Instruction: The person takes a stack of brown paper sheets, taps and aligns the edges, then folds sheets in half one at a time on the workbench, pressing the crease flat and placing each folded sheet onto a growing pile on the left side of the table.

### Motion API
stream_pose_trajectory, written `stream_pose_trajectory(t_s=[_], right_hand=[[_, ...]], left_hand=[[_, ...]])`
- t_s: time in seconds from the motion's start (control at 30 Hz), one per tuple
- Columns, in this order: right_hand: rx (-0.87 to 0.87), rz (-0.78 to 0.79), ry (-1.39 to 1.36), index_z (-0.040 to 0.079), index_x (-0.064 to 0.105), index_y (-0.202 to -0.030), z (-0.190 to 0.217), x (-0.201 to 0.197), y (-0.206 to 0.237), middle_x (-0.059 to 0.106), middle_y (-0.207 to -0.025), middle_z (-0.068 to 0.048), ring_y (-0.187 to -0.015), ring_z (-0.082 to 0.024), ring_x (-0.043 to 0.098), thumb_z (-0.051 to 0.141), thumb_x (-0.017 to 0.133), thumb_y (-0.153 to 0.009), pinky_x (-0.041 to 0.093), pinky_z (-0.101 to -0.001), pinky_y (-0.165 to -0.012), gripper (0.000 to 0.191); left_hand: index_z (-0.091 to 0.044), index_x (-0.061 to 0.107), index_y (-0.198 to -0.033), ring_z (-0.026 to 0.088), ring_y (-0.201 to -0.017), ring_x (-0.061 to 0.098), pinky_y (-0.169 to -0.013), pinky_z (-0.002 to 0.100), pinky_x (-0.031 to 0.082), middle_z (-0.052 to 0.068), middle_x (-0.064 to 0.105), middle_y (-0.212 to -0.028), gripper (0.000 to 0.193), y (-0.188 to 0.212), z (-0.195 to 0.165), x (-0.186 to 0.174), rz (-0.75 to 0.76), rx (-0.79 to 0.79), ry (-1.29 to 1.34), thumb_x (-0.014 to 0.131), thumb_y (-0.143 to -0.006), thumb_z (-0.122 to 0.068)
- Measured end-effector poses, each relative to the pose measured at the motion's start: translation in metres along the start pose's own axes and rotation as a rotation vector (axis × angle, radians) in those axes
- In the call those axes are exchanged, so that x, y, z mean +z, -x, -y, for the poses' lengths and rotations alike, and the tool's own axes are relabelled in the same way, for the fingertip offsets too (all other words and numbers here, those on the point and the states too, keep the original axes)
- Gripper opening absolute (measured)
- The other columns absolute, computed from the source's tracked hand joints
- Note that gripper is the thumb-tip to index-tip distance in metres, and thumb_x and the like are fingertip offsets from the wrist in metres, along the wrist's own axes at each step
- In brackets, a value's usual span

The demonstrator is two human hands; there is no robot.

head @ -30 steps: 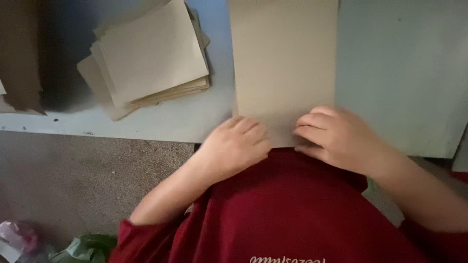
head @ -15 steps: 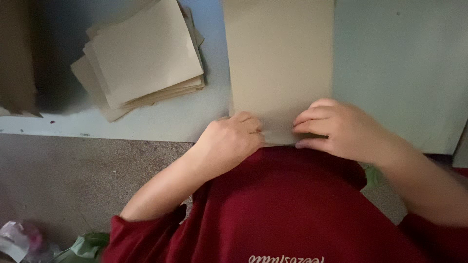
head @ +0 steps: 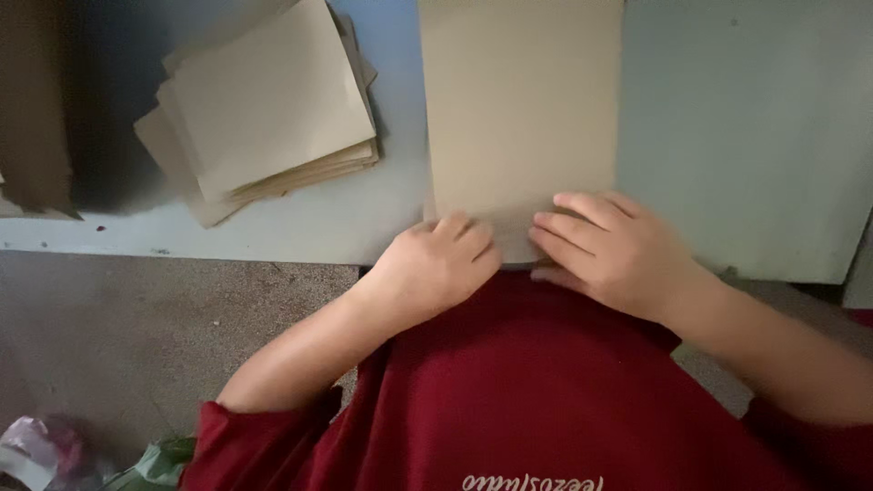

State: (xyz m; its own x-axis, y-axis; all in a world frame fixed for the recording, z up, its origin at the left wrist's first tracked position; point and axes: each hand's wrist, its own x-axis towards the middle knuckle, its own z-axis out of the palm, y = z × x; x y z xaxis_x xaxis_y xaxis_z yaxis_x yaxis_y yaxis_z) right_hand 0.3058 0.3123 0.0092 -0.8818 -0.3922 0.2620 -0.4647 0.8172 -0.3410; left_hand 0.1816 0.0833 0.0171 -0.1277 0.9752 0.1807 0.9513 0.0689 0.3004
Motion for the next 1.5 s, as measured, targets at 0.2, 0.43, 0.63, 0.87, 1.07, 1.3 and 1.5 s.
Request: stream_pose_trajectory(t_s=[0.2, 0.43, 0.63, 0.87, 1.07, 1.3, 1.5], right_hand=[[0.018, -0.141, -0.044, 0.007, 0.078, -0.106, 0.005, -0.010, 0.003, 0.074, -0.114, -0.004, -0.111, -0.021, 0.068, 0.015, 0.082, -0.090, 0.058, -0.0352, -0.088, 0.018], [0.080, -0.028, -0.109, 0.004, 0.078, -0.104, 0.013, 0.011, -0.006, 0.075, -0.116, -0.008, -0.108, -0.024, 0.070, 0.016, 0.077, -0.087, 0.058, -0.0367, -0.091, 0.021], [0.532, 0.170, -0.523, 0.009, 0.081, -0.095, -0.022, -0.016, 0.024, 0.073, -0.102, -0.008, -0.086, -0.021, 0.068, 0.026, 0.076, -0.085, 0.055, -0.0354, -0.074, 0.020], [0.926, 0.877, -0.059, 0.013, 0.074, -0.074, -0.035, -0.032, -0.013, 0.066, -0.060, -0.004, -0.056, -0.020, 0.061, 0.068, 0.075, -0.080, 0.049, -0.0350, -0.059, 0.055], [0.969, 0.853, -0.069, 0.015, 0.077, -0.073, -0.041, -0.033, -0.022, 0.067, -0.058, -0.004, -0.056, -0.022, 0.062, 0.070, 0.069, -0.081, 0.049, -0.0365, -0.059, 0.056], [0.525, 0.231, -0.261, 0.009, 0.076, -0.090, -0.021, -0.041, 0.004, 0.074, -0.088, -0.005, -0.078, -0.024, 0.068, 0.046, 0.082, -0.075, 0.053, -0.0381, -0.069, 0.041], [0.313, 0.075, -0.291, 0.006, 0.076, -0.102, -0.007, -0.025, 0.000, 0.075, -0.112, -0.007, -0.107, -0.027, 0.067, 0.035, 0.081, -0.081, 0.052, -0.0397, -0.094, 0.037]], left_hand=[[-0.009, 0.069, -0.111, 0.019, -0.110, 0.070, -0.084, 0.031, 0.059, 0.004, 0.069, -0.120, 0.023, 0.020, 0.017, -0.025, -0.130, -0.003, 0.132, 0.067, -0.089, -0.015], [-0.017, 0.073, -0.098, 0.021, -0.093, 0.073, -0.074, 0.033, 0.057, -0.003, 0.075, -0.106, 0.012, 0.017, 0.022, -0.009, -0.056, -0.179, 0.277, 0.072, -0.087, -0.020], [-0.016, 0.074, -0.087, 0.025, -0.069, 0.071, -0.060, 0.038, 0.053, 0.004, 0.073, -0.076, 0.025, -0.013, 0.014, 0.001, 0.098, -0.608, 0.472, 0.082, -0.082, -0.039], [-0.012, 0.067, -0.073, 0.029, -0.074, 0.069, -0.063, 0.046, 0.052, 0.005, 0.068, -0.066, 0.045, -0.044, 0.037, 0.008, 0.387, -0.589, 0.295, 0.084, -0.071, -0.054], [-0.013, 0.069, -0.073, 0.030, -0.077, 0.068, -0.062, 0.047, 0.051, 0.006, 0.069, -0.072, 0.046, -0.056, 0.044, 0.008, 0.543, -0.600, 0.245, 0.079, -0.077, -0.058], [-0.012, 0.071, -0.092, 0.031, -0.081, 0.069, -0.067, 0.044, 0.053, 0.008, 0.072, -0.087, 0.030, -0.028, 0.019, -0.012, 0.184, -0.493, 0.295, 0.073, -0.092, -0.042], [-0.009, 0.070, -0.099, 0.034, -0.099, 0.066, -0.083, 0.045, 0.054, 0.008, 0.068, -0.097, 0.034, -0.018, 0.017, -0.017, -0.063, -0.158, 0.414, 0.084, -0.079, -0.033]])
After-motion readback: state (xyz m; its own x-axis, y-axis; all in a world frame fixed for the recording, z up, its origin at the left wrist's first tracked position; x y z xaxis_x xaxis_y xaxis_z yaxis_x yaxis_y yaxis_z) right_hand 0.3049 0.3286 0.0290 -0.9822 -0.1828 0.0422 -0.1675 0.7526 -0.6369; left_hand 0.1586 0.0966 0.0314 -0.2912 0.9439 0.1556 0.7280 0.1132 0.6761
